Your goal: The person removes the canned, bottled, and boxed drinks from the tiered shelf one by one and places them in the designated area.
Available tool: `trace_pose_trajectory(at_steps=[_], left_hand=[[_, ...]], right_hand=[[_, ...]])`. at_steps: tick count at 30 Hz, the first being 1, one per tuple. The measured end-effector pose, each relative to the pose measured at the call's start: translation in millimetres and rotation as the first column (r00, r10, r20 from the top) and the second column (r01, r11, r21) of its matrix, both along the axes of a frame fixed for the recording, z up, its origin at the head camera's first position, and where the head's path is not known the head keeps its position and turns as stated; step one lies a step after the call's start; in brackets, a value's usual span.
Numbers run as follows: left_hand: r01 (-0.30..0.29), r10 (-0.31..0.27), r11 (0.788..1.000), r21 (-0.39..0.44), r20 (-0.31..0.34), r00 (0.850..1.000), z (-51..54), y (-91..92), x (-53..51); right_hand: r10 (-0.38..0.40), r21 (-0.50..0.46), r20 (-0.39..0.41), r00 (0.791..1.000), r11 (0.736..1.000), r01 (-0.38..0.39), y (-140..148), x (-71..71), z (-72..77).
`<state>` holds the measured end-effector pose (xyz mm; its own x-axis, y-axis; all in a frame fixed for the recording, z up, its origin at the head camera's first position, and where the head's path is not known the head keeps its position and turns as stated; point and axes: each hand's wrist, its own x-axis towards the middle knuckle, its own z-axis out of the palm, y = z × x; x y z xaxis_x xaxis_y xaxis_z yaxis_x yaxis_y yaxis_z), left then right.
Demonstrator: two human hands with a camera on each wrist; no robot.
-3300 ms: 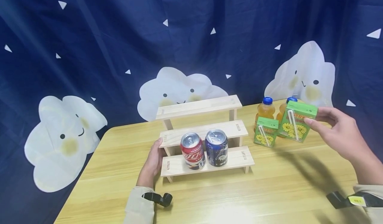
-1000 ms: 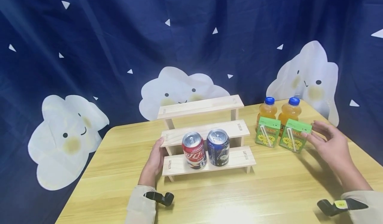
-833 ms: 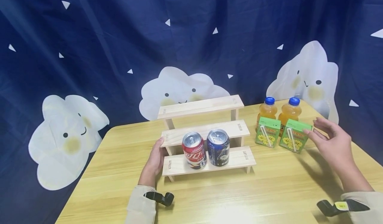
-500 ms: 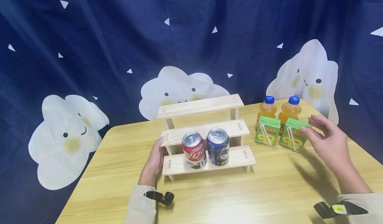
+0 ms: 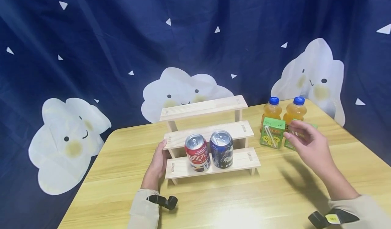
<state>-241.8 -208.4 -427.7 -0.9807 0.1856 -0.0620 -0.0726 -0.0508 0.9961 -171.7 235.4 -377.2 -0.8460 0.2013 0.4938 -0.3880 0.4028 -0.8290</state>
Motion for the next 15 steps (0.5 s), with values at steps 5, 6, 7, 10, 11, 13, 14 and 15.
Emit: trace_pose_trajectory(at_steps=[5, 6, 7, 10, 11, 13, 14, 15], left_hand=[[-0.010, 0.011, 1.000, -0.023, 0.012, 1.000, -0.8, -0.3, 0.2], [-0.011, 0.011, 1.000, -0.027, 0.013, 1.000, -0.9, -0.3, 0.4], [-0.012, 0.013, 1.000, -0.025, 0.015, 1.000, -1.0, -0.2, 0.4], [-0.014, 0.014, 1.000, -0.019, 0.017, 1.000, -0.8, -0.1, 0.3], [-0.013, 0.013, 1.000, -0.020, 0.014, 1.000, -0.6, -0.1, 0.4], [-0.009, 0.009, 1.000, -0.021, 0.011, 1.000, -0.3, -0.1, 0.3], [-0.007, 0.007, 1.000, -0.022, 0.009, 1.000, 0.0, -0.1, 0.4], [-0.006, 0.006, 1.000, -0.020, 0.009, 1.000, 0.3, 0.0, 0.3]], right_hand=[[0.068, 0.014, -0.023, 0.997, 0.998, -0.068, -16.3, -3.2, -3.1], [0.086, 0.012, -0.030, 0.996, 0.996, -0.086, -19.4, -3.9, -3.4], [0.101, 0.013, -0.035, 0.994, 0.995, -0.100, -22.5, -4.7, -3.6], [0.134, 0.015, -0.043, 0.990, 0.991, -0.133, -32.0, -6.9, -2.7], [0.142, 0.017, -0.043, 0.989, 0.990, -0.142, -35.3, -7.6, -2.4], [0.163, 0.006, -0.040, 0.986, 0.987, -0.163, -42.0, -9.4, -2.6], [0.174, 0.002, -0.038, 0.984, 0.985, -0.174, -45.3, -10.3, -3.2], [0.186, 0.000, -0.034, 0.982, 0.983, -0.186, -48.8, -11.1, -3.9]])
